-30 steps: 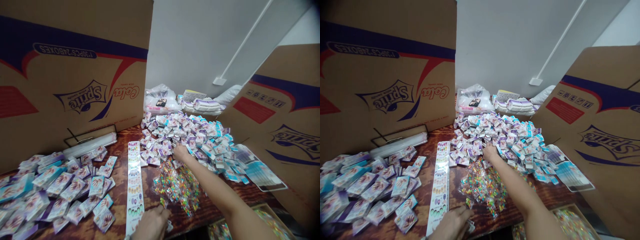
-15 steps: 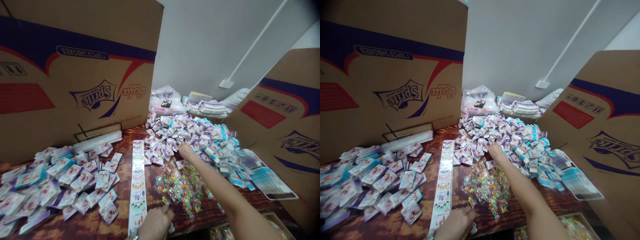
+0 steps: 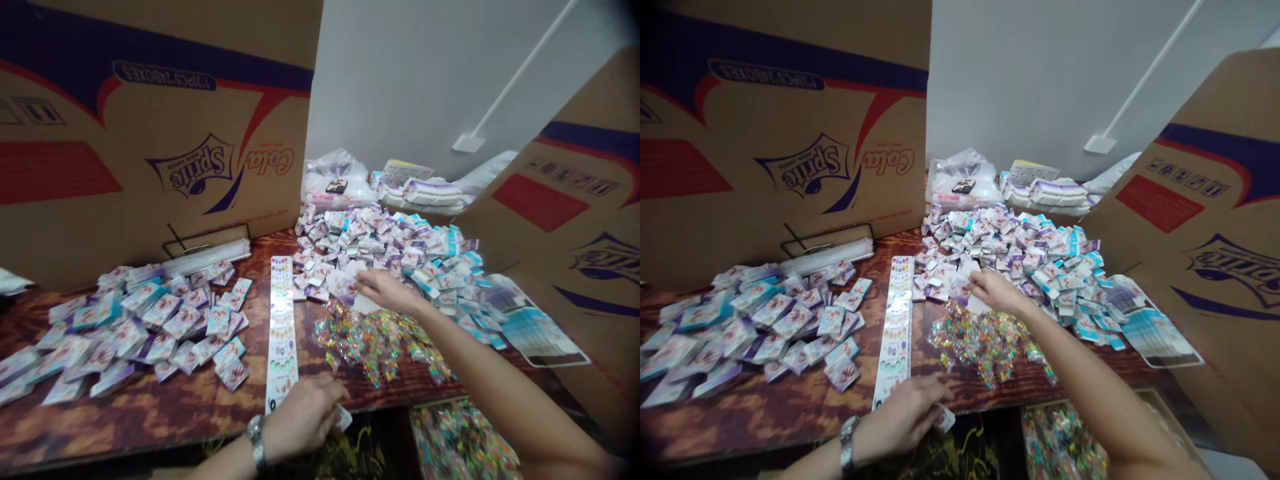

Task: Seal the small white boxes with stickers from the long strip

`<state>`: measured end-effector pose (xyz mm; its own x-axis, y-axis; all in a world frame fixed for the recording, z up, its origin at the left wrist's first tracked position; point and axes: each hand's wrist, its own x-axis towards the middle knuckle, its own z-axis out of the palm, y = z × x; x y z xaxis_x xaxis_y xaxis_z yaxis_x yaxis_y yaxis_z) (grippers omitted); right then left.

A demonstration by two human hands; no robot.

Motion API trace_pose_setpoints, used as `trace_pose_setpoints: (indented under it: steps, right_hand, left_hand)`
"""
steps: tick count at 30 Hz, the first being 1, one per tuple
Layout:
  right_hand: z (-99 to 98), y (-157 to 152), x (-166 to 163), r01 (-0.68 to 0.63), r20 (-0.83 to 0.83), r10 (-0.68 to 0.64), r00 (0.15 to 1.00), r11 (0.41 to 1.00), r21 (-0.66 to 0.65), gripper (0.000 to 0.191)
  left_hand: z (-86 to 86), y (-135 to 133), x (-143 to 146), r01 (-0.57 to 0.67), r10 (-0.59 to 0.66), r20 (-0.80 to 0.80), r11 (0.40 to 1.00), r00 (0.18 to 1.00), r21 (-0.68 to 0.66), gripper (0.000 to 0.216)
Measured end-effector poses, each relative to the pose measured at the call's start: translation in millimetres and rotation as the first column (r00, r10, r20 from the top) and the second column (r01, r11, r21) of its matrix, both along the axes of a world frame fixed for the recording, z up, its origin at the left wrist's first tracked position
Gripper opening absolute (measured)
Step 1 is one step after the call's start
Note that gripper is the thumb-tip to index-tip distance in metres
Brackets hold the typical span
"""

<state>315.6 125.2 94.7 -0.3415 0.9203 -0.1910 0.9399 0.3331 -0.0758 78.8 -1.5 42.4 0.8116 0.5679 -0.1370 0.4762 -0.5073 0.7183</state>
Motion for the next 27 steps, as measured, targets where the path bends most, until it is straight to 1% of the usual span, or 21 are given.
trace_pose_setpoints:
  steps: [1, 3, 6, 9, 11, 13, 15, 17, 19, 21, 23, 24, 27]
  right_hand:
    - [-6.9, -20.5, -10.9, -0.039, -0.031, 0.039, 0.999, 0.999, -0.011, 0.022]
    - [-24.8, -61.3, -32.7, -0.112, -0.121, 0.113, 0.986, 0.994, 0.012, 0.02]
    - [-56.4, -110.9, -61.1, -0.143, -0.074, 0.143, 0.987, 0.99, 0.0, 0.02]
    - [-85.3, -139.1, -81.1, -0.148, -0.002, 0.149, 0.989, 0.988, 0.029, 0.029]
    - [-99.9, -147.7, -88.2, -0.167, 0.028, 0.167, 0.986, 0.986, 0.024, 0.043]
    - [-110.0, -148.9, -89.0, -0.183, 0.03, 0.183, 0.983, 0.983, 0.0, 0.06]
    - [-115.9, -141.6, -83.1, -0.166, -0.023, 0.166, 0.986, 0.986, -0.006, 0.069]
    - [-117.2, -125.6, -71.9, -0.123, -0.131, 0.122, 0.984, 0.992, -0.003, 0.068]
    - [-114.1, -105.4, -58.8, -0.061, -0.23, 0.062, 0.971, 0.998, 0.009, 0.066]
    - [-108.1, -88.5, -48.7, 0.04, -0.245, -0.028, 0.969, 0.998, 0.043, 0.067]
    - [-103.3, -80.7, -45.3, 0.107, -0.237, -0.083, 0.968, 0.99, 0.09, 0.067]
    - [-102.7, -80.6, -46.4, 0.105, -0.248, -0.076, 0.966, 0.989, 0.104, 0.067]
    - [-108.8, -88.1, -54.4, -0.01, -0.317, 0.035, 0.948, 0.997, 0.079, 0.069]
  left_hand:
    - [7.2, -2.4, -8.3, -0.005, 0.008, 0.06, 0.999, 0.998, -0.053, 0.025]
    - [20.1, -7.2, -26.1, -0.034, 0.057, 0.143, 0.987, 0.988, -0.156, 0.026]
    - [30.8, -13.7, -51.0, -0.119, 0.17, 0.189, 0.96, 0.967, -0.252, 0.025]
    - [30.4, -18.8, -68.3, -0.23, 0.283, 0.188, 0.937, 0.94, -0.263, 0.023]
    - [27.1, -21.7, -75.6, -0.286, 0.336, 0.194, 0.926, 0.922, -0.249, 0.023]
    - [23.5, -24.3, -80.5, -0.325, 0.377, 0.216, 0.914, 0.901, -0.242, 0.023]
    - [20.0, -26.7, -83.6, -0.364, 0.42, 0.239, 0.899, 0.876, -0.244, 0.023]
    - [16.4, -28.8, -85.2, -0.403, 0.463, 0.252, 0.879, 0.85, -0.253, 0.023]
    - [12.4, -30.1, -85.5, -0.427, 0.496, 0.256, 0.86, 0.83, -0.279, 0.024]
    - [8.4, -30.1, -85.3, -0.456, 0.533, 0.248, 0.836, 0.809, -0.305, 0.026]
    - [5.0, -28.7, -84.8, -0.494, 0.57, 0.235, 0.811, 0.787, -0.314, 0.027]
    - [3.7, -27.5, -84.0, -0.512, 0.587, 0.233, 0.801, 0.775, -0.312, 0.026]
    - [1.0, -23.2, -76.5, -0.54, 0.612, 0.257, 0.787, 0.748, -0.299, 0.024]
